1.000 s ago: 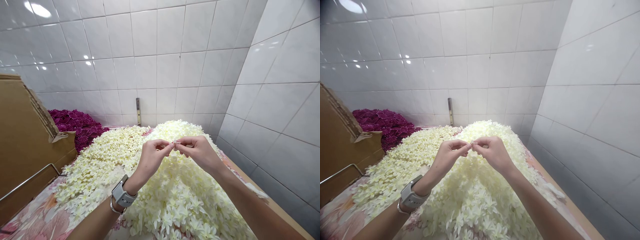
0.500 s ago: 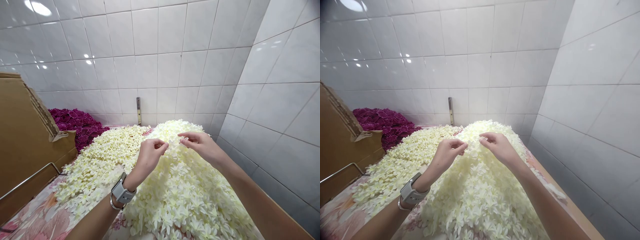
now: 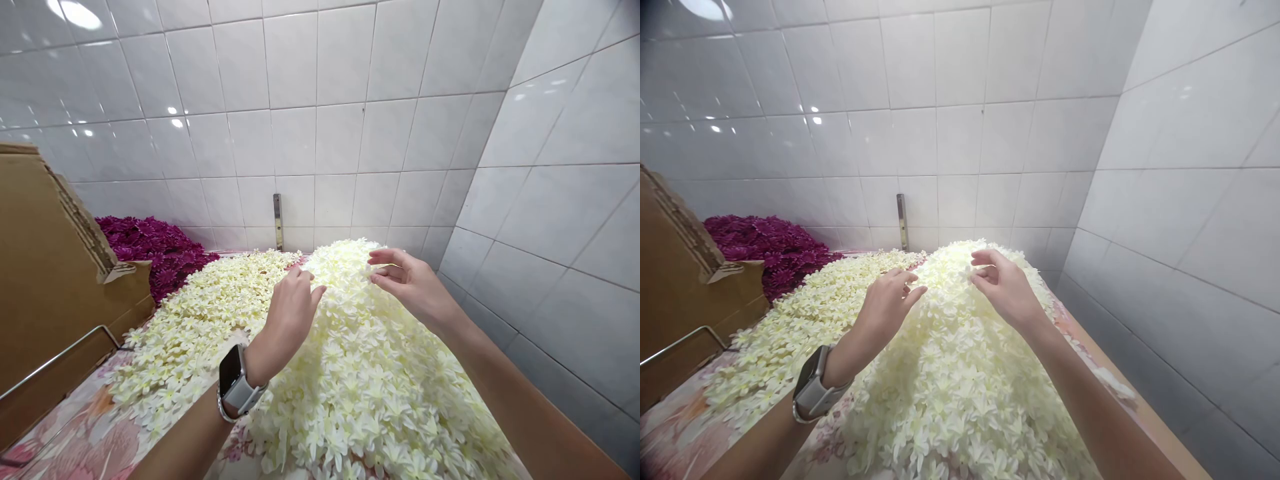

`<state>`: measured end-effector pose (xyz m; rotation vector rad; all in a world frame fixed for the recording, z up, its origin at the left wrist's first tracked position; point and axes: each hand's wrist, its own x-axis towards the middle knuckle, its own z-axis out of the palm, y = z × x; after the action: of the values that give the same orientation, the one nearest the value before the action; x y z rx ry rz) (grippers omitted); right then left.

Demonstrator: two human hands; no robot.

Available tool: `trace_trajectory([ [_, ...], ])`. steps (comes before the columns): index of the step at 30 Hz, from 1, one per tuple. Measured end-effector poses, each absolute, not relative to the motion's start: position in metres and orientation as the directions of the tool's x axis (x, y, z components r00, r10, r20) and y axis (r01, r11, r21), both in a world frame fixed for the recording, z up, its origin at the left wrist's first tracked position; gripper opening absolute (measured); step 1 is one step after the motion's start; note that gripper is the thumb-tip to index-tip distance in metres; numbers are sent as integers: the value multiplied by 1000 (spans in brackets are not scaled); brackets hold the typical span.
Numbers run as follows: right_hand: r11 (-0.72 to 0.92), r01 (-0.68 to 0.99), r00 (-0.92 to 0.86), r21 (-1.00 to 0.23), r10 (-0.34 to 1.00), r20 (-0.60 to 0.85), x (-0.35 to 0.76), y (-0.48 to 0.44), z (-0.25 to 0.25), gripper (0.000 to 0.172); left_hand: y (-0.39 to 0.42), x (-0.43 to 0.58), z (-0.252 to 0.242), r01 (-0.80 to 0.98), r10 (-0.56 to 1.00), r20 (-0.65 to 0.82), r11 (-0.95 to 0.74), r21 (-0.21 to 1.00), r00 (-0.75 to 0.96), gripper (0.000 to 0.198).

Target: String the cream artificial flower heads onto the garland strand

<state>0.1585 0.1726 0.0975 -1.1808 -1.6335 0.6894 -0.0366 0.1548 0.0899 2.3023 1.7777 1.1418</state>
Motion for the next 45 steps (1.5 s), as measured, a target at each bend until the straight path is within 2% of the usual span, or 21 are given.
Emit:
trace_trajectory([
  [2,370,368,-67,-853,925,373,158,170,99,33,150,-35,97,752,854,511,-400,524,97,18],
  [5,354,339,-96,-872,935,342,156,167,101,25,144,-32,106,543,900,420,-411,732,116,19],
  [8,330,247,-127,-911,943,308,153,165,103,24,142,-30,111,361,952,272,-306,881,142,20],
  [12,292,140,-124,-946,953,276,151,161,107,27,144,-32,112,146,975,125,-153,977,186,27],
  [15,287,131,-130,-949,954,270,153,160,109,28,147,-33,109,-10,968,92,-93,996,235,27],
  [19,236,103,-95,-966,969,227,154,162,107,23,148,-33,106,-109,960,83,-55,992,266,23],
  [24,191,68,-65,-979,980,187,154,165,106,25,149,-32,107,-146,959,65,-24,989,277,15],
  [31,191,81,-50,-978,981,188,155,167,105,32,146,-29,112,-173,961,19,30,984,276,14],
  [35,212,109,-97,-971,975,202,157,165,106,33,146,-29,110,-198,966,13,40,979,257,10],
  [38,261,190,-114,-947,963,243,156,164,106,33,147,-28,109,-208,974,-2,50,977,225,7],
  [42,400,369,38,-839,896,443,155,165,103,30,148,-29,107,-196,979,8,33,980,202,3],
  [45,407,350,57,-844,890,453,156,167,99,27,149,-30,105,-192,979,33,7,981,203,7],
])
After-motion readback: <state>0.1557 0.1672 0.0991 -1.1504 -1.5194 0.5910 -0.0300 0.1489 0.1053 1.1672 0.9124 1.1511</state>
